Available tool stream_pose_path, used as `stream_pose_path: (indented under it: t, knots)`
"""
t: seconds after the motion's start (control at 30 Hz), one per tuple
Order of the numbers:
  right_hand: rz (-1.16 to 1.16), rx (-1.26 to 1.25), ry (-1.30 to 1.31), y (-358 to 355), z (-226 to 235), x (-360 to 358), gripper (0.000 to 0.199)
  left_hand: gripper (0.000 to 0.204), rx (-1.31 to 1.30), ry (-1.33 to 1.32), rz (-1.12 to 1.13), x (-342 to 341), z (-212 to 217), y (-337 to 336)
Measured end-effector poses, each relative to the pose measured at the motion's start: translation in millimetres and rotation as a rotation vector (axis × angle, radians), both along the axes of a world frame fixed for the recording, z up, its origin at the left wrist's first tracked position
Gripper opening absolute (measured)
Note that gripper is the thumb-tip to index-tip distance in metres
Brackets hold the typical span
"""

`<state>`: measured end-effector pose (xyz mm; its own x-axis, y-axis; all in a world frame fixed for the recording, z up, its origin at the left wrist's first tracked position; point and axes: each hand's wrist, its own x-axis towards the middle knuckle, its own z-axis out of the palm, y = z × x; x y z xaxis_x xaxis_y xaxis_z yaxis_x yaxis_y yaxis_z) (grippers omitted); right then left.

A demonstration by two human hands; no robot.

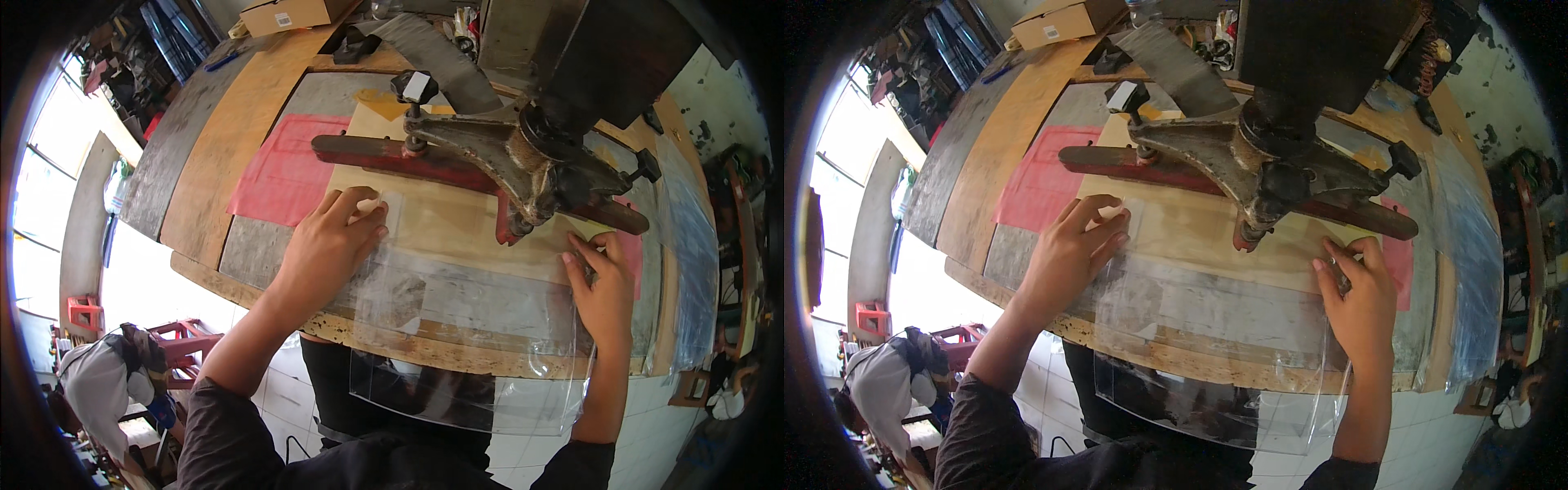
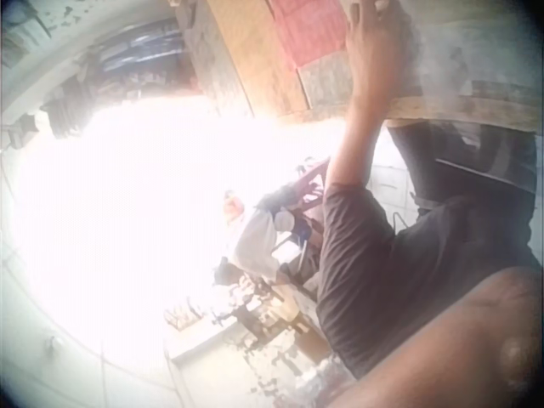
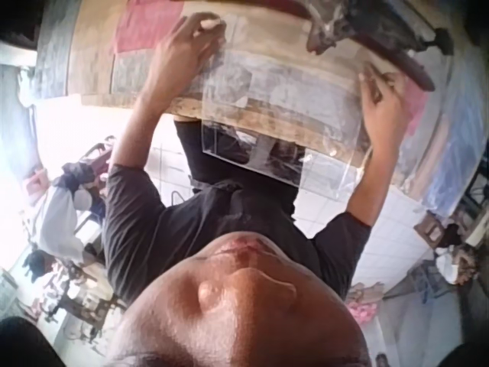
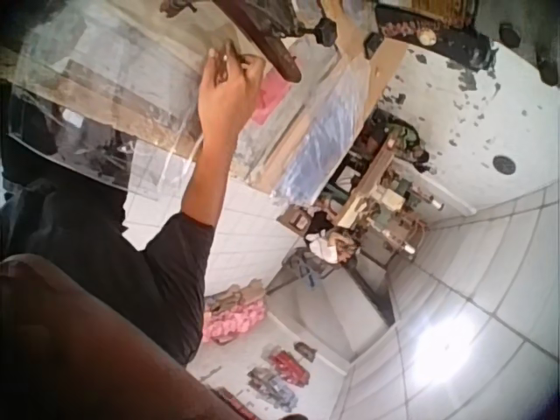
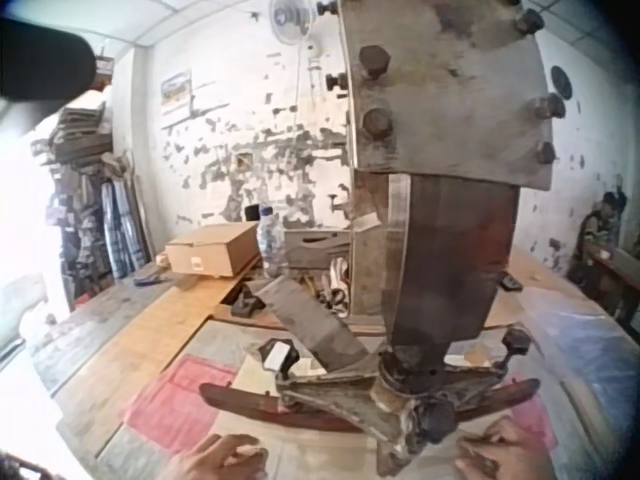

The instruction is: The person cuts a plastic sheet using scissors, positions it on the press table by hand, and opens and folds the clear plastic bag.

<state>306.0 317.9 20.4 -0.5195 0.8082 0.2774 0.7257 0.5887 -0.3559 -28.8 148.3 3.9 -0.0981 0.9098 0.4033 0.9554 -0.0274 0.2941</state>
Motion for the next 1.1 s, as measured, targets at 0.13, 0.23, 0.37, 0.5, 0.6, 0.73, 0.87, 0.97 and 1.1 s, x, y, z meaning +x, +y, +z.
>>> stream_pose_path:
  t: [0.13,0.23,0.37,0.5,0.6,0.73,0.87,0.97,1.1]
  knots:
    - [0.023,0.016,0.02,3.2,-4.3,6.0,0.032,0.025,0.05,0.065,-0.005,6.7,2.4,2.5]
    - [0.016,-0.017,0.024,1.7,-1.2,2.8,0.033,0.024,-0.002,0.104,-0.035,3.0,0.3,-0.3]
    - [0.02,-0.022,0.007,1.0,-0.8,4.9,0.035,0.023,0.032,0.102,-0.026,3.5,0.0,-1.2]
    - [0.078,0.016,-0.031,-0.1,-1.8,9.5,0.038,0.025,0.009,0.118,-0.007,3.1,0.5,-3.4]
    - [0.114,0.079,-0.071,0.2,-5.2,13.9,0.041,0.027,-0.025,0.127,0.007,4.1,4.9,-6.8]
    - [0.134,0.15,-0.09,1.2,-11.3,17.3,0.044,0.034,-0.075,0.105,0.007,4.7,8.7,-11.4]
    - [0.111,0.174,-0.113,-1.7,-10.1,17.2,0.044,0.038,-0.077,0.112,-0.002,4.8,6.1,-11.7]
    - [0.119,0.21,-0.109,-0.3,-15.2,17.4,0.044,0.04,-0.065,0.108,0.012,5.1,6.4,-12.9]
    - [0.113,0.196,-0.066,0.2,-16.6,17.7,0.04,0.04,-0.077,0.112,0.011,7.3,6.4,-12.0]
